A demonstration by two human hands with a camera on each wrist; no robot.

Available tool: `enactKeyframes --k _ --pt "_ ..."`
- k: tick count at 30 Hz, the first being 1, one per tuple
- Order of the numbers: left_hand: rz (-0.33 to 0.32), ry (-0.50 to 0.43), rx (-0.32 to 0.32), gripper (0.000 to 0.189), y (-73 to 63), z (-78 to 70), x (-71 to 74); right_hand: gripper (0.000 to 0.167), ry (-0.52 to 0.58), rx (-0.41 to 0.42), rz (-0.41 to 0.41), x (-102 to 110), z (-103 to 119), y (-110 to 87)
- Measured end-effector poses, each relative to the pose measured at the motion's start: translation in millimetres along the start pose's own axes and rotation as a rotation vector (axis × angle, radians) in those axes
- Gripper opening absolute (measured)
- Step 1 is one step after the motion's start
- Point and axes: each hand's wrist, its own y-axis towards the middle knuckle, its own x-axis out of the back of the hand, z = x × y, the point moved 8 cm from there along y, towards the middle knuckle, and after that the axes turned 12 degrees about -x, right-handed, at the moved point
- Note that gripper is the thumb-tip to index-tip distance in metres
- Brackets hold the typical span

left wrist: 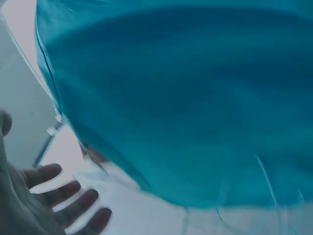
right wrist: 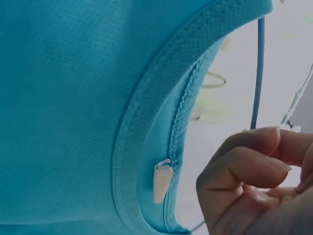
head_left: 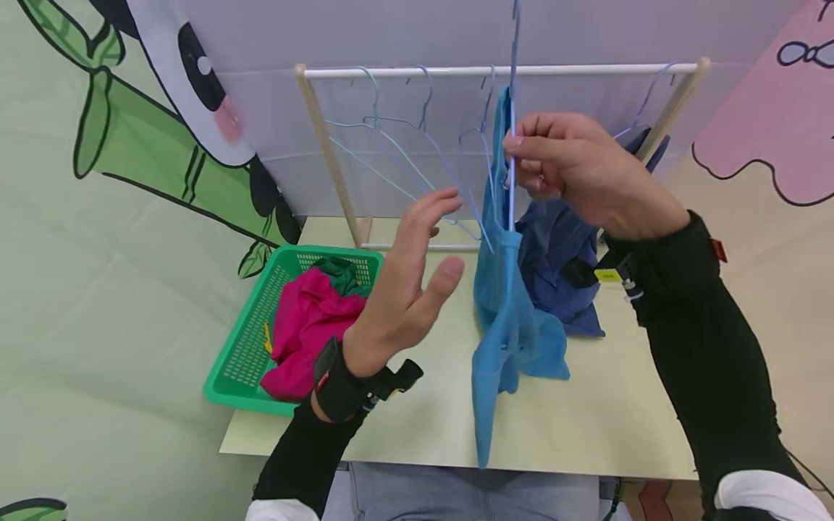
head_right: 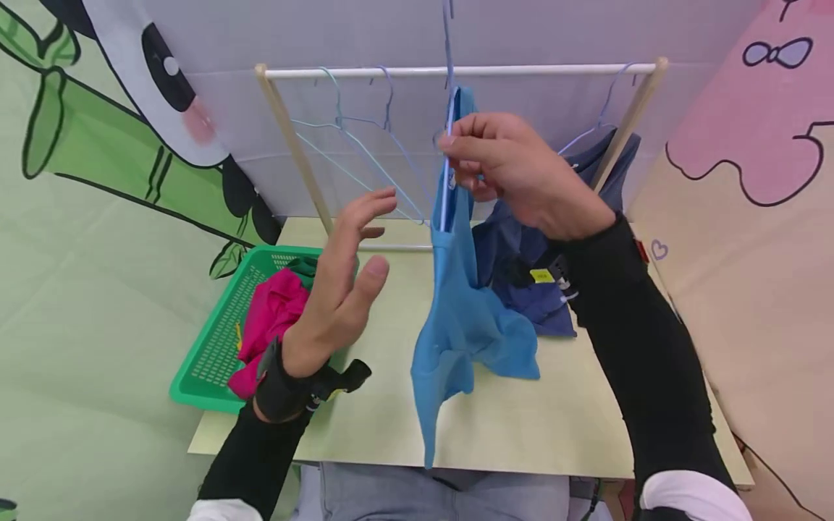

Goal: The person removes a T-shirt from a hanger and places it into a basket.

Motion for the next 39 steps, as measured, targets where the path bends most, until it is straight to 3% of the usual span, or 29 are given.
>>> enactKeyframes --k 5,8,11,15,20,23,27,31,33,36,39 --pt "-0.042 0.018 0.018 0.043 22.9 -29.4 -13.9 0.018 -0.032 0.083 -0.026 -17.4 -6.8 -15.1" --pt "-0.025 0.059 0.007 0.022 23.5 -36.4 -21.2 0.017 -0.013 0.084 -0.059 -16.5 -10.8 -19.8" --pt "0.009 0.049 -0.035 0.022 18.3 -44.1 -29.0 0.018 0.020 0.059 -0.089 -9.8 -15.9 -22.0" --pt "0.065 0.040 -0.140 0.030 9.6 -62.2 -40.2 0.021 0.103 0.053 -0.134 4.6 -19.1 -23.5" --pt "0.144 0.125 -0.319 0.029 0.7 -88.2 -53.5 0.028 0.252 0.062 -0.172 22.3 -17.9 -25.1" --pt "0.186 0.148 -0.362 0.030 -3.4 -92.5 -60.1 0.032 0.278 0.026 -0.170 27.0 -19.9 -28.8" --pt "0.188 0.149 -0.319 0.028 -6.0 -82.9 -61.8 0.029 0.255 0.014 -0.133 25.7 -23.9 -44.5" --pt "0.149 0.131 -0.203 0.022 -8.2 -53.1 -62.2 0.031 0.255 0.063 -0.150 31.5 -24.3 -68.6" --pt "0.136 0.118 -0.141 0.019 -11.0 -34.4 -66.2 0.035 0.312 0.085 -0.129 36.9 -24.4 -78.8" --pt "0.150 0.098 -0.055 0.016 -18.5 -5.4 -80.2 0.041 0.413 0.108 -0.067 45.5 -25.4 -91.0" --pt "0.232 0.051 0.059 0.019 -32.8 29.2 -105.8 0.045 0.457 0.119 -0.071 53.0 -24.6 -102.0"
